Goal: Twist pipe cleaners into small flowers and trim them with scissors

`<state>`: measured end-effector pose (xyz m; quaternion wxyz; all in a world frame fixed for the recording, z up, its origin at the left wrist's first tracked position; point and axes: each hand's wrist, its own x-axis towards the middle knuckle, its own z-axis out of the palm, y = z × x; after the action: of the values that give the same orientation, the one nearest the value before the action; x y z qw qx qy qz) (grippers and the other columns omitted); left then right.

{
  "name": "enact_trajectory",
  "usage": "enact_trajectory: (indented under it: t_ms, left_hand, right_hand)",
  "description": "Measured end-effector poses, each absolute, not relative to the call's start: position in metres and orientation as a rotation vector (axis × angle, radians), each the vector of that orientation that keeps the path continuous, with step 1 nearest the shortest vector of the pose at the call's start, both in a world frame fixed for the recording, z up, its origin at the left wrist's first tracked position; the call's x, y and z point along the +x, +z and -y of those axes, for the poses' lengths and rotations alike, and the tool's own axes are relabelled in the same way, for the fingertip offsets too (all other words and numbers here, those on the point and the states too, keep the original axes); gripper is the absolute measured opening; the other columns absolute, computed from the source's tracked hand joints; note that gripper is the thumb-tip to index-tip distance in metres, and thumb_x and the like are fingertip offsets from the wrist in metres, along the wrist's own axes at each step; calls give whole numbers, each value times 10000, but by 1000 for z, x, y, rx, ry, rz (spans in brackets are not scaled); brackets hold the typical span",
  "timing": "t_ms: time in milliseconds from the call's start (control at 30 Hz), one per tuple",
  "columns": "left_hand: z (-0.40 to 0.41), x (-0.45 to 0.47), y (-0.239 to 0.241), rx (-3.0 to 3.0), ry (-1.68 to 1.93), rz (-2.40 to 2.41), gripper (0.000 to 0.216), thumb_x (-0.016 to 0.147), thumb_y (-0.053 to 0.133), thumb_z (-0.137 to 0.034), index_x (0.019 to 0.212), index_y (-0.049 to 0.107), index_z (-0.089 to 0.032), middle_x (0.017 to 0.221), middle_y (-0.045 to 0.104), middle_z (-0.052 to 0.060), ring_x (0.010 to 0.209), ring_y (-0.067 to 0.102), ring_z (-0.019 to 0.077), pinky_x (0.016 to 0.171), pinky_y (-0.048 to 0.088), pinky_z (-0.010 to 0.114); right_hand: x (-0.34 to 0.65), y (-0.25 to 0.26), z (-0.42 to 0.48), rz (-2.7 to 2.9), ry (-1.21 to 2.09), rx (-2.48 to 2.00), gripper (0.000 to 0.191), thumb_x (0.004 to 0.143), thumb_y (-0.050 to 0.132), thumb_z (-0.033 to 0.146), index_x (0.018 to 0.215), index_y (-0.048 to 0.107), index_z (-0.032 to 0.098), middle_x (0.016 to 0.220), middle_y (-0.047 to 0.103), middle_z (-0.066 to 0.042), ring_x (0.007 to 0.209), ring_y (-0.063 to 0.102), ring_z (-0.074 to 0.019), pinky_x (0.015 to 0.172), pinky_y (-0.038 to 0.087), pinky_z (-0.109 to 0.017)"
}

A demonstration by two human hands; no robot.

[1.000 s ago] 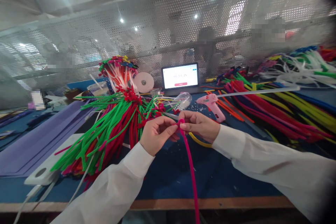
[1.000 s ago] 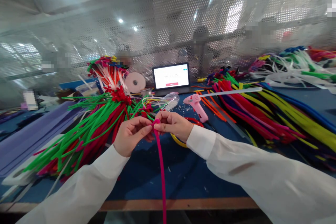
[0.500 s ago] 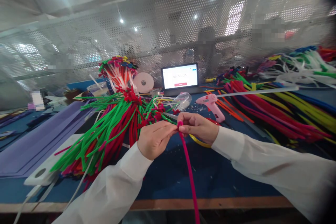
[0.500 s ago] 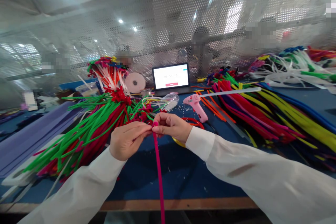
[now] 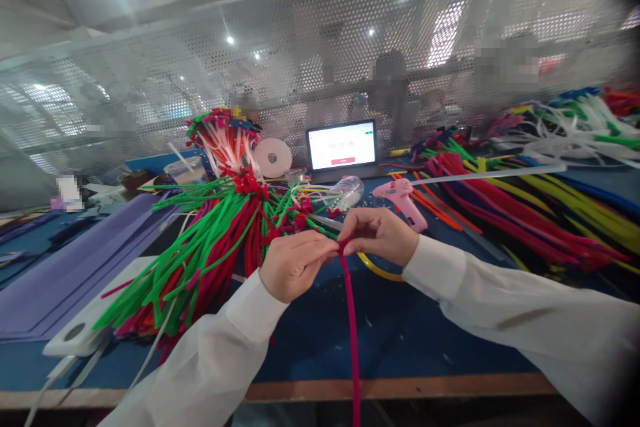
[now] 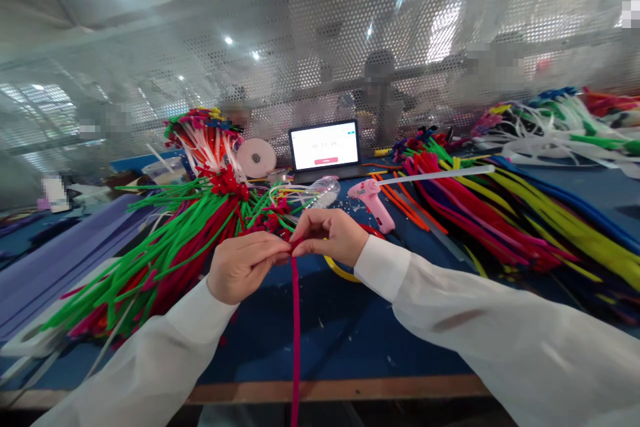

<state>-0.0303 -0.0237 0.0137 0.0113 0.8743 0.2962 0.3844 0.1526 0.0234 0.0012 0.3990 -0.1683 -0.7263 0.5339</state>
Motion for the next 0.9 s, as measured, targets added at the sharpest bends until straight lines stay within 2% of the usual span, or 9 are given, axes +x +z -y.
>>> enact_trajectory:
  t_ms: [233, 433, 567, 700, 900]
  left_hand:
    - [23, -31, 13, 2708, 1196, -832, 223, 754, 456, -119, 887, 624, -180, 781, 641, 60, 719, 585, 120, 659, 469, 205]
    - [24, -29, 16, 2569, 1136, -873, 216, 760, 452, -154, 848, 644, -195, 734, 640, 56, 666, 584, 128, 631, 473, 223]
    - [24, -26, 17, 2222, 1198, -984, 157, 723, 529, -225, 821, 647, -190, 706, 631, 51, 620, 590, 140, 608, 481, 243]
    - [20, -21, 10, 1745, 1229, -1025, 264, 636, 628, -276, 869, 600, -155, 746, 629, 46, 592, 589, 138, 552, 479, 233]
    - [21, -13, 9, 1593, 1235, -996, 145, 696, 571, -270, 725, 583, -129, 581, 579, -5, 548, 553, 98, 555, 464, 204]
  right_hand:
    - [153, 3, -21, 1818, 1392, -536, 156, 577, 688, 191, 641, 562, 125, 583, 607, -2, 544, 589, -101, 549, 498, -227]
    - [154, 3, -22, 1848, 1354, -544, 163, 572, 693, 219, 619, 565, 128, 567, 599, -3, 517, 573, -97, 521, 491, -226]
    - [154, 3, -23, 1850, 1284, -520, 160, 597, 677, 225, 657, 555, 140, 606, 589, -1, 560, 575, -105, 548, 488, -238]
    - [154, 3, -22, 1808, 1137, -537, 171, 597, 678, 230, 670, 547, 146, 635, 562, 4, 581, 549, -100, 559, 464, -234]
    - [152, -2, -25, 1819, 1107, -486, 213, 597, 682, 246, 731, 550, 146, 662, 540, -1, 603, 510, -98, 562, 426, -225]
